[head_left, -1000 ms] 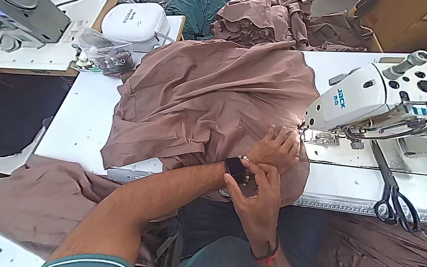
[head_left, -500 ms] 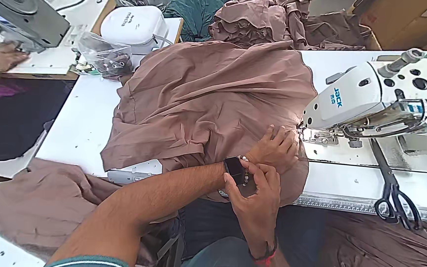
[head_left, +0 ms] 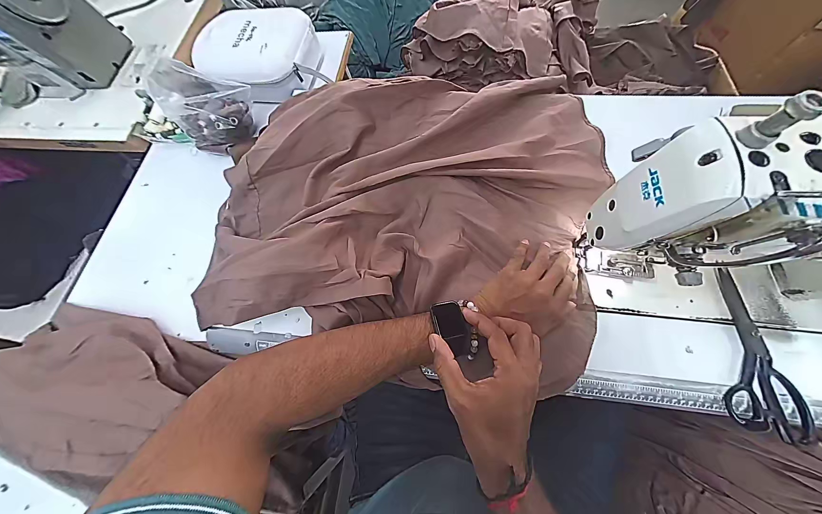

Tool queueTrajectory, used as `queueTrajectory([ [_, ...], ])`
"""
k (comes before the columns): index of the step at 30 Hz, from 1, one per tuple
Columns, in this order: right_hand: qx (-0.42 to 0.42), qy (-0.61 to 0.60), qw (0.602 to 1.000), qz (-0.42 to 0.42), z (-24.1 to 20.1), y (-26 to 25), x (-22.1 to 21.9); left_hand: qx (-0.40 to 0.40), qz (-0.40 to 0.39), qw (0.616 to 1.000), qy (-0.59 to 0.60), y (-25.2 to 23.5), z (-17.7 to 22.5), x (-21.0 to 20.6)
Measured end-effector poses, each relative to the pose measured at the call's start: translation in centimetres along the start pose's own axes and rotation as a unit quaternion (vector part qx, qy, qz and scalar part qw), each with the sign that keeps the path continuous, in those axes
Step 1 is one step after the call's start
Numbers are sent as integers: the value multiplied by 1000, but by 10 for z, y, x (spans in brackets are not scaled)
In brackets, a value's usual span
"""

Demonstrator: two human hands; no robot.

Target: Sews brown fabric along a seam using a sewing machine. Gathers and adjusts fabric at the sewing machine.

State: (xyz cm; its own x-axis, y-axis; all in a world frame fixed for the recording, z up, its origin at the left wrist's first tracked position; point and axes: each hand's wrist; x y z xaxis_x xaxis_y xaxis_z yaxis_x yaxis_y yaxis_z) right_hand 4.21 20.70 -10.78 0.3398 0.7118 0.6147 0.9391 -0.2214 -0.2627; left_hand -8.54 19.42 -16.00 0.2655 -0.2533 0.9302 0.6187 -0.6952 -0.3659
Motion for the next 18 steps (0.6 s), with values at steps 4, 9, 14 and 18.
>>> queueTrajectory([
  [4, 2, -1, 1000, 0, 1, 1, 0, -1, 0, 1000, -1, 1, 0, -2],
  [9, -2, -4, 1000, -2, 1, 1, 1, 5, -6, 1000, 9, 1, 1, -1],
  [14, -7, -6, 1000, 0, 1, 2, 0, -2, -19, 1000, 5, -1, 0, 4],
  [18, -8, -7, 1000, 0, 1, 2, 0, -2, -20, 1000, 1, -1, 1, 5],
])
Point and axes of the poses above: each hand's wrist, its own y-axis away from the middle knuckle, its own x-axis out of the back of the hand, z = x × y, and after that the axes turned 1 degree about x, right-handed
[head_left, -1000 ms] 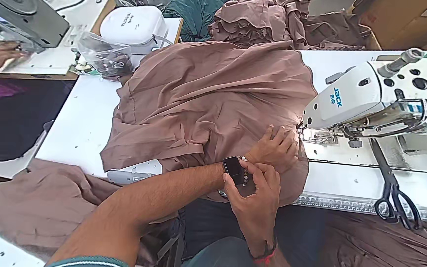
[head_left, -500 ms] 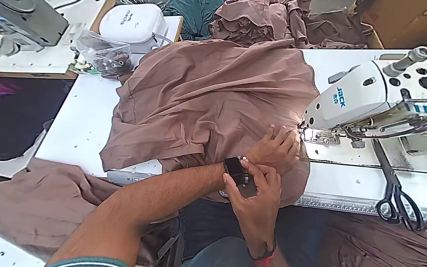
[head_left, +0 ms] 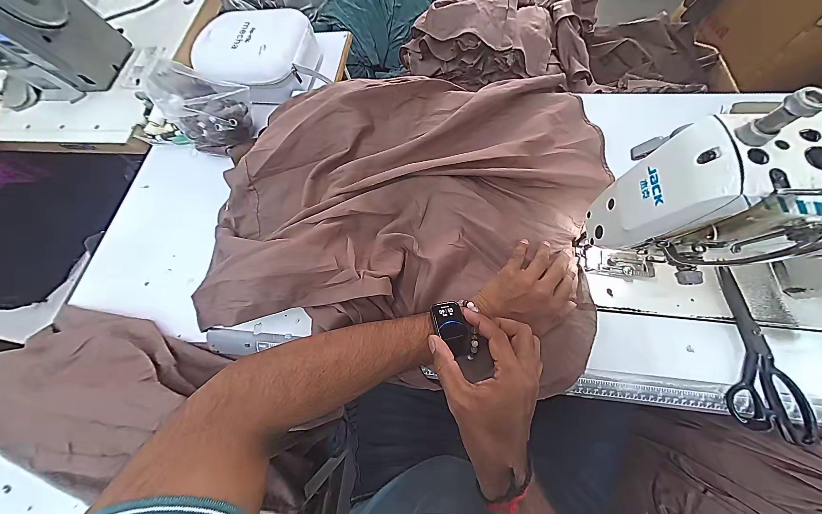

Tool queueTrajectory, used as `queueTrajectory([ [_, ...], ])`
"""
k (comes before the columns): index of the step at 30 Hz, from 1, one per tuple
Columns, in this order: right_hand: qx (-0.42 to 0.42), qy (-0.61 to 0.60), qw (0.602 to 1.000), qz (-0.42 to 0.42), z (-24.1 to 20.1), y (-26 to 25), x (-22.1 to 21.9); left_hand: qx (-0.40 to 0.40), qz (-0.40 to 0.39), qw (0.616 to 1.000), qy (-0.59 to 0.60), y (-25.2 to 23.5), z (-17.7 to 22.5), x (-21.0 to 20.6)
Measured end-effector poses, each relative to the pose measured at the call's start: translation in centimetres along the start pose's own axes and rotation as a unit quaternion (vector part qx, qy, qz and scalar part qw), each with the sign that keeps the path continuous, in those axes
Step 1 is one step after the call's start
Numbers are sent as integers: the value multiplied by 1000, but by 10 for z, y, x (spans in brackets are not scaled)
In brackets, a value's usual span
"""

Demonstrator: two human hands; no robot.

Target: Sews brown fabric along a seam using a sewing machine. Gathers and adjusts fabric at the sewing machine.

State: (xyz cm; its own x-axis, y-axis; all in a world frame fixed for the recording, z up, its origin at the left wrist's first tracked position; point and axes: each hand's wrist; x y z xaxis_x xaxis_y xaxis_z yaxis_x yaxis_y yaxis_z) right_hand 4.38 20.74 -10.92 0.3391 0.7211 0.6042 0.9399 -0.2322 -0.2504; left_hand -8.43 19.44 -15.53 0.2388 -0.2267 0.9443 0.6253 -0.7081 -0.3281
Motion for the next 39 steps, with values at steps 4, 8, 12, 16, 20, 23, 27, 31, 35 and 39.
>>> queueTrajectory([
  [4, 1, 7, 1000, 2, 0, 0, 0, 2, -6, 1000, -1, 0, 0, 0],
  [8, 3, 3, 1000, 5, -1, 0, -1, 4, 4, 1000, 2, 0, 1, -1],
  [12, 9, 2, 1000, 8, 0, 0, -2, 2, 23, 1000, 0, 1, 0, -5],
  [16, 10, 6, 1000, 6, 0, -2, -2, 4, 22, 1000, 9, 1, 0, -5],
  [20, 7, 9, 1000, 6, 0, -1, -3, 4, 20, 1000, 13, 2, -1, -5],
  [23, 5, 10, 1000, 5, 0, 0, -3, 8, 19, 1000, 12, 2, 0, -6],
  [27, 9, 8, 1000, 6, 1, 1, -4, 7, 50, 999, 6, 2, -1, -14],
  [31, 9, 9, 1000, 6, 1, 1, -4, 5, 44, 999, 4, 2, -2, -14],
  [35, 7, 10, 1000, 7, 0, 2, -4, 9, 42, 999, 9, 3, -1, -13],
  [39, 3, 0, 1000, 7, 1, 2, -4, 11, 50, 999, 10, 3, -1, -15],
])
Point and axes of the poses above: each hand's wrist, its own y-axis away from the middle knuckle, its own x-axis out of the back of the hand, z = x × y, and after that the axes turned 1 degree about x, right-handed
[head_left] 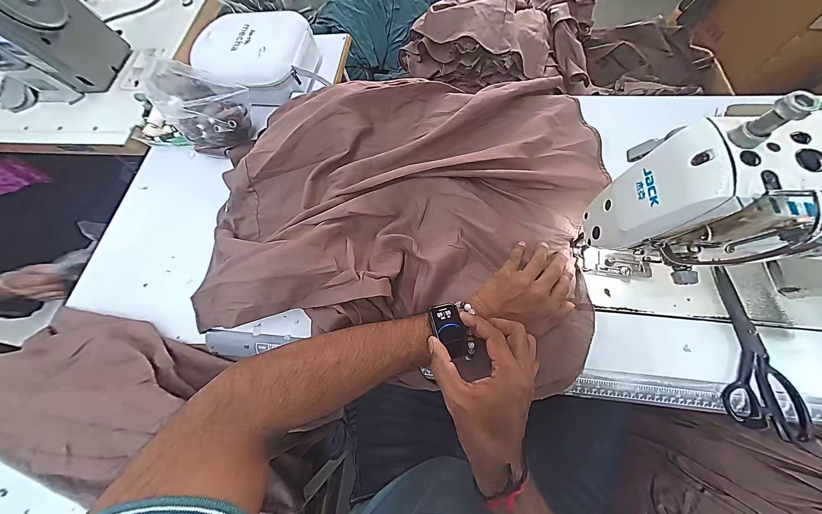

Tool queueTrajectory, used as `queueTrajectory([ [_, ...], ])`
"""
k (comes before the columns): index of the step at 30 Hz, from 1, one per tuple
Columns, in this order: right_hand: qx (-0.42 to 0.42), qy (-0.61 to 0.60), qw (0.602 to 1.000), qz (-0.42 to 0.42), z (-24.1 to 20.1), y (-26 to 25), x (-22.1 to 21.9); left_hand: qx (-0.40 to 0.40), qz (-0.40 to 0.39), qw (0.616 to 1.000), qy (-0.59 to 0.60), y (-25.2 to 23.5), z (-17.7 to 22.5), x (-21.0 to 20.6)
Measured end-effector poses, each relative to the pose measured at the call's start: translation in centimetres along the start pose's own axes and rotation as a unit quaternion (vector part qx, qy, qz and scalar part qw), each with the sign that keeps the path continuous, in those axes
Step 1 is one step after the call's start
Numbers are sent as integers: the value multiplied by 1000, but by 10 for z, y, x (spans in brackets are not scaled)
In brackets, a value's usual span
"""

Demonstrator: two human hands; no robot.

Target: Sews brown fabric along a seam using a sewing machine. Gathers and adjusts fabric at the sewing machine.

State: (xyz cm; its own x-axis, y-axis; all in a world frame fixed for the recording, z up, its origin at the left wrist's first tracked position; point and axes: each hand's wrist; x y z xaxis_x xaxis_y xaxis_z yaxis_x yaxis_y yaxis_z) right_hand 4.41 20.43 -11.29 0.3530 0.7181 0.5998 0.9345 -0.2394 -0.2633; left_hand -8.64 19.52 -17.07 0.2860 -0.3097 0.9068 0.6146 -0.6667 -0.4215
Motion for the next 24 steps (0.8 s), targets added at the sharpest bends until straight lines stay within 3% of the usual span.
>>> queueTrajectory([
  [6, -3, -1, 1000, 1, -1, -1, 0, 4, -31, 999, 9, -1, 1, 9],
  [24, -16, -6, 1000, 3, 2, 2, -1, 4, -27, 1000, 4, -2, 1, 7],
])
Point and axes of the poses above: each hand's wrist, its own y-axis away from the middle knuckle, its own x-axis out of the back of the hand, z = x × y, and after that the axes turned 1 degree about x, right-handed
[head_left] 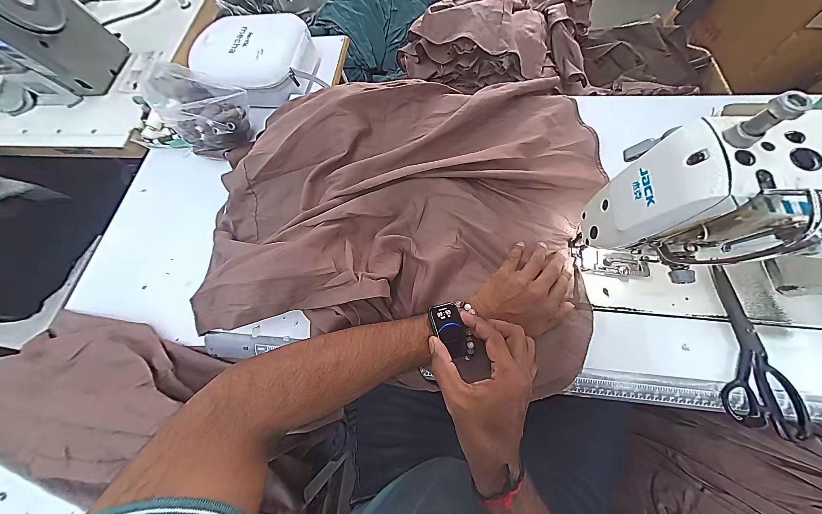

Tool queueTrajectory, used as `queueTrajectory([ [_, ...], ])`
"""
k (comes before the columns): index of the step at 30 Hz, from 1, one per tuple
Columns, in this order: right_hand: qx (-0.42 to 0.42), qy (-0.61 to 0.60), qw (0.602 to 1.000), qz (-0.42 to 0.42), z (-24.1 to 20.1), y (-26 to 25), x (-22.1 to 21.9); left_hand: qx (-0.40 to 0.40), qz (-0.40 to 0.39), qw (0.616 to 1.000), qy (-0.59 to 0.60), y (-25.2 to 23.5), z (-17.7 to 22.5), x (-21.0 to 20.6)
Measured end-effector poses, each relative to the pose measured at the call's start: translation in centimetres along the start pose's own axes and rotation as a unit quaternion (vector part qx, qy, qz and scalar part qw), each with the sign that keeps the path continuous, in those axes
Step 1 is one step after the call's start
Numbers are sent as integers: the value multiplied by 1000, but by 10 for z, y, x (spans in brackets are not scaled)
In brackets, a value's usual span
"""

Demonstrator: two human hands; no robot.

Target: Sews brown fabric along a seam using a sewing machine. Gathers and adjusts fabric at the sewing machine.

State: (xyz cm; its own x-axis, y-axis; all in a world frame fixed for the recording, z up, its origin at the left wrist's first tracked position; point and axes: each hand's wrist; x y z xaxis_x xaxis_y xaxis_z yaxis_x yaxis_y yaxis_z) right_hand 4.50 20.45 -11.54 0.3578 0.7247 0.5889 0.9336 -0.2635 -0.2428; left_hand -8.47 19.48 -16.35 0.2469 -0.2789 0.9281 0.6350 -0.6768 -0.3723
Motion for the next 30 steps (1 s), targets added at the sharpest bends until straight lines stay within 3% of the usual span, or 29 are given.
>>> queueTrajectory([
  [30, -13, -23, 1000, -5, 1, 3, 0, 5, 23, 1000, 5, 2, -1, -11],
])
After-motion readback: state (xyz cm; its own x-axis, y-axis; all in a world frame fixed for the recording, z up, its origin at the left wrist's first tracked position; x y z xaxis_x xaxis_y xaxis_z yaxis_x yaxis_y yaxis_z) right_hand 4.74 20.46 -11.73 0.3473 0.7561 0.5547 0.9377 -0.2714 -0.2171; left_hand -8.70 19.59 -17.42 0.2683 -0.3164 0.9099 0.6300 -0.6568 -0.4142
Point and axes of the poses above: each hand's wrist, its own y-axis away from the middle knuckle, its own x-axis out of the back of the hand, z = x × y, and after that the axes turned 1 degree about x, right-handed
